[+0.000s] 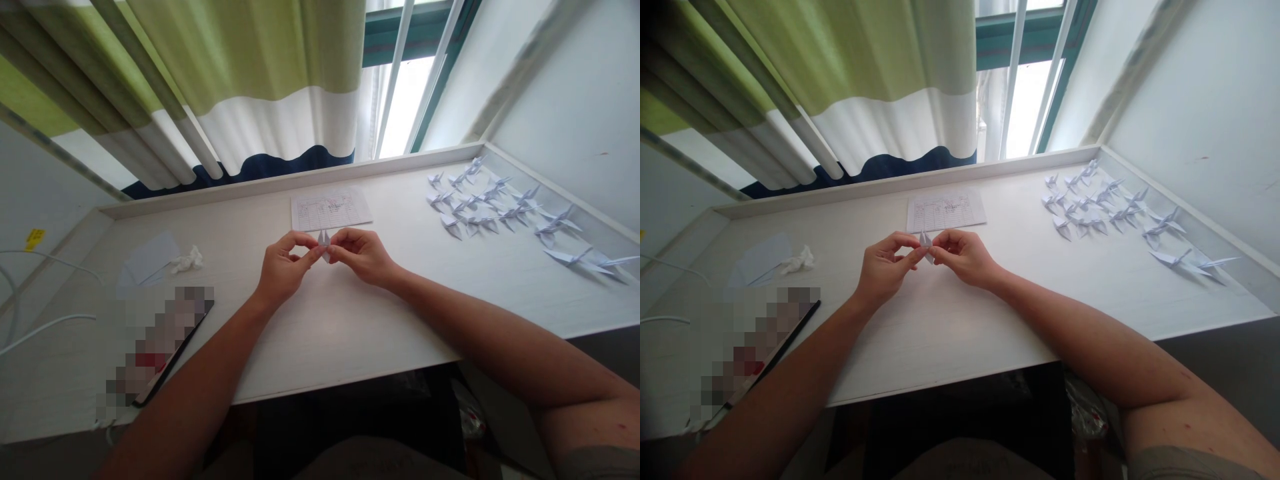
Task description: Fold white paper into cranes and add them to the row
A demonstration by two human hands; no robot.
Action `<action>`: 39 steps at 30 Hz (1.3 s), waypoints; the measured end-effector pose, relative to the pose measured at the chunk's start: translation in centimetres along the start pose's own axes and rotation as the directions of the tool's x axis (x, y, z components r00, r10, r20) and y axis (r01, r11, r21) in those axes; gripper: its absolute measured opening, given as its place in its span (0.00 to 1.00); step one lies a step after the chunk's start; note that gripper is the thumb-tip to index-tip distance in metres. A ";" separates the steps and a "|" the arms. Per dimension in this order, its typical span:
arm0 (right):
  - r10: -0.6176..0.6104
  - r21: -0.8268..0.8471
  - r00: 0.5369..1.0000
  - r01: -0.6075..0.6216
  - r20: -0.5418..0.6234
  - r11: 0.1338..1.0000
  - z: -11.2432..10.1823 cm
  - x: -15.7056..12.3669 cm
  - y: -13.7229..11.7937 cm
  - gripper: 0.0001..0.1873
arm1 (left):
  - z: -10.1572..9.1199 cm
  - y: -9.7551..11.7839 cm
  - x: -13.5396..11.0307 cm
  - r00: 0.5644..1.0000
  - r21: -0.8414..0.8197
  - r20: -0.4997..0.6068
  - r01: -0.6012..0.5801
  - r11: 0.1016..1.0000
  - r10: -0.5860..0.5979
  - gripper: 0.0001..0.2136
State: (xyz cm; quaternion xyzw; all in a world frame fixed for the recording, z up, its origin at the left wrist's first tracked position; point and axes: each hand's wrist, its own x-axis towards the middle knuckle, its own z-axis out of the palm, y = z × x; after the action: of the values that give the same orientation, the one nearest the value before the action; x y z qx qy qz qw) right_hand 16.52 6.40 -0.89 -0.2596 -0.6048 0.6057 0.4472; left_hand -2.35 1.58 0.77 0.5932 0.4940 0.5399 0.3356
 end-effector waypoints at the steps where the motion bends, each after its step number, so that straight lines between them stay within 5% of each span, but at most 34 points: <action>1: -0.001 0.000 1.000 0.001 -0.002 1.000 0.0 0.0 0.0 0.24 | 0.1 -0.1 0.0 1.000 -0.011 -0.003 0.018 1.000 -0.018 0.12; 20: -0.030 0.029 0.998 0.029 0.048 0.999 -0.3 0.2 0.2 0.21 | 0.3 -0.2 -0.2 0.996 -0.119 -0.091 0.001 0.993 -0.012 0.12; 30: -0.059 0.010 0.997 0.058 0.042 0.998 -0.4 0.2 0.1 0.20 | 0.6 -0.2 -0.1 0.994 -0.217 -0.027 0.093 0.972 -0.101 0.13; 39: -0.028 -0.005 0.998 0.029 0.059 1.000 -0.4 0.2 -0.1 0.21 | 0.8 -0.8 -0.2 0.999 -0.197 -0.048 -0.008 0.980 -0.001 0.10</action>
State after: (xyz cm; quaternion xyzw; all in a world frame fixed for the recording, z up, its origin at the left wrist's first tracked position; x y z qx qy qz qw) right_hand 16.78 6.79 -0.84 -0.2344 -0.6232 0.6048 0.4370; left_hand -1.70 1.76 -0.16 0.5448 0.4450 0.6007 0.3797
